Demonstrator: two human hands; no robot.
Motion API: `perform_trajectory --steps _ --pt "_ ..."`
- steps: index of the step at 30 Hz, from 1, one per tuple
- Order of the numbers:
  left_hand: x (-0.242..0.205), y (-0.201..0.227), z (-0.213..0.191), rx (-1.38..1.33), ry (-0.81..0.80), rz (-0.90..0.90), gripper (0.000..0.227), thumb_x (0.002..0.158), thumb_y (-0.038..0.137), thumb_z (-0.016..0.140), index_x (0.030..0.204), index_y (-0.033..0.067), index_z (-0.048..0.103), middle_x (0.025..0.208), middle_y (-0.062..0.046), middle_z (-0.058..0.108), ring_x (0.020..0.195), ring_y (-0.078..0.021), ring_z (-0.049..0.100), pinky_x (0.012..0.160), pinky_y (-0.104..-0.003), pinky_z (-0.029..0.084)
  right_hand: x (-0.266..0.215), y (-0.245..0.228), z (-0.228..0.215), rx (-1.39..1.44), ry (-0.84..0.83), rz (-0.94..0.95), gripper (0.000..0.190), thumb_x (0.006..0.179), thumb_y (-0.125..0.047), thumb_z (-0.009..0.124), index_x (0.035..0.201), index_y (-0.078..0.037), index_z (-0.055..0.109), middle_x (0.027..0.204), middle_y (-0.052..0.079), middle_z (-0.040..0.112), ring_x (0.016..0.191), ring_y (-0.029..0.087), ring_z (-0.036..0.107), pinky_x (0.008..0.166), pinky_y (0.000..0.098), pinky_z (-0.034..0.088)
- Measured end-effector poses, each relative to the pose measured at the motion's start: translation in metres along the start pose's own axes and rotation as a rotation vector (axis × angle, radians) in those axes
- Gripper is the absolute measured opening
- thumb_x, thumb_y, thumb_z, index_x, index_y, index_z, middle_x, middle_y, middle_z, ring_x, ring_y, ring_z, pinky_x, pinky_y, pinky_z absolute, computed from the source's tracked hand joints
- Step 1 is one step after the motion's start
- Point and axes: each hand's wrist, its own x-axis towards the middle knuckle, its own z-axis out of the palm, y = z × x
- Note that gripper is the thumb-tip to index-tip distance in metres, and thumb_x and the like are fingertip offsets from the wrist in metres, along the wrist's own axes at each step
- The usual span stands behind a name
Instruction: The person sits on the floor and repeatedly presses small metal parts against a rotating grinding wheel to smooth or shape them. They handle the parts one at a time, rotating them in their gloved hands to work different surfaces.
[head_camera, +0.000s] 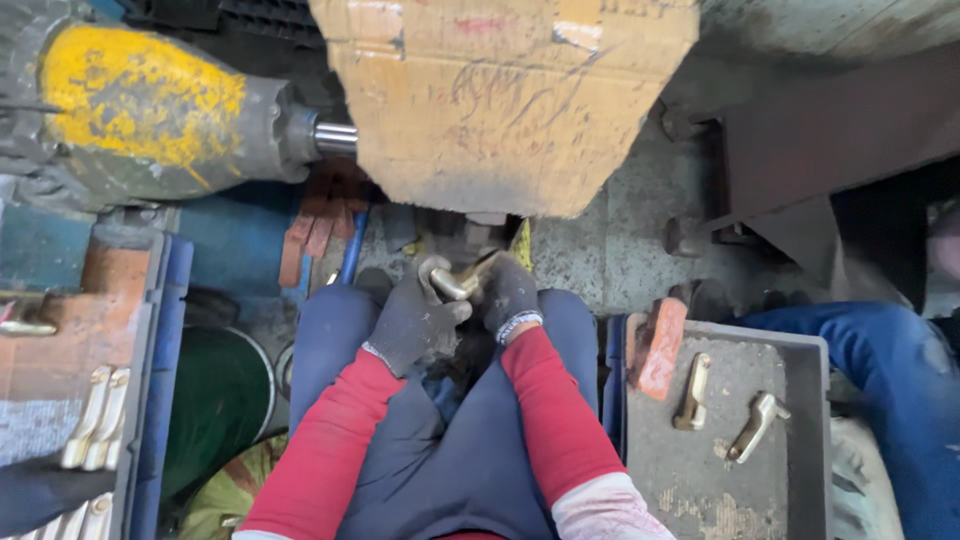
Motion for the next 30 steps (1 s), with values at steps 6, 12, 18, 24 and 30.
perform_trajectory --steps 6,12,18,24,30 --pt "-0.021 0.020 -0.019 0.075 -0.066 -0.066 0.071 0.072 -0.003 0.080 0.135 0.0068 0.050 0.111 -0.005 0.057 0.093 -0.0155 0.055 0.079 -0.032 0.050 -0.011 -0.053 -0.042 1.581 0.156 0.525 0.024 0.099 -0.021 0.062 0.118 -0.007 0.064 0.094 0.009 0.069 0.071 0.017 0.064 0.058 0.0310 0.055" --pt "-0.022 0.038 -0.014 0.279 -0.080 0.152 0.071 0.068 0.004 0.084 0.133 0.0053 0.055 0.122 -0.009 0.061 0.109 -0.0179 0.060 0.093 -0.031 0.051 -0.016 -0.081 -0.079 1.482 0.190 0.413 0.026 0.101 -0.024 0.065 0.120 -0.007 0.060 0.098 0.010 0.069 0.070 0.015 0.062 0.057 0.0267 0.052" --pt "-0.021 0.052 -0.015 0.339 -0.093 0.219 0.068 0.067 0.009 0.085 0.130 0.0035 0.059 0.123 -0.011 0.063 0.114 -0.0203 0.062 0.098 -0.033 0.050 -0.019 -0.083 -0.087 1.584 0.162 0.361 0.026 0.100 -0.026 0.065 0.119 -0.009 0.059 0.098 0.009 0.068 0.067 0.014 0.061 0.053 0.0268 0.051" --pt "-0.025 0.051 -0.014 0.034 -0.204 -0.220 0.065 0.075 -0.001 0.081 0.135 0.0028 0.055 0.114 -0.015 0.063 0.091 -0.0267 0.060 0.078 -0.039 0.050 -0.012 -0.062 -0.066 1.873 0.038 0.672 0.031 0.094 -0.021 0.065 0.120 -0.005 0.060 0.096 0.009 0.067 0.079 0.019 0.067 0.066 0.0341 0.058" --pt "-0.020 0.039 -0.005 -0.199 -0.203 -0.172 0.043 0.085 -0.003 0.067 0.126 -0.0016 0.056 0.110 -0.006 0.064 0.096 -0.0100 0.060 0.082 -0.027 0.052 -0.001 -0.044 -0.029 1.147 -0.376 0.328 0.044 0.078 0.003 0.073 0.120 -0.005 0.061 0.104 0.010 0.070 0.090 0.026 0.069 0.078 0.0436 0.059"
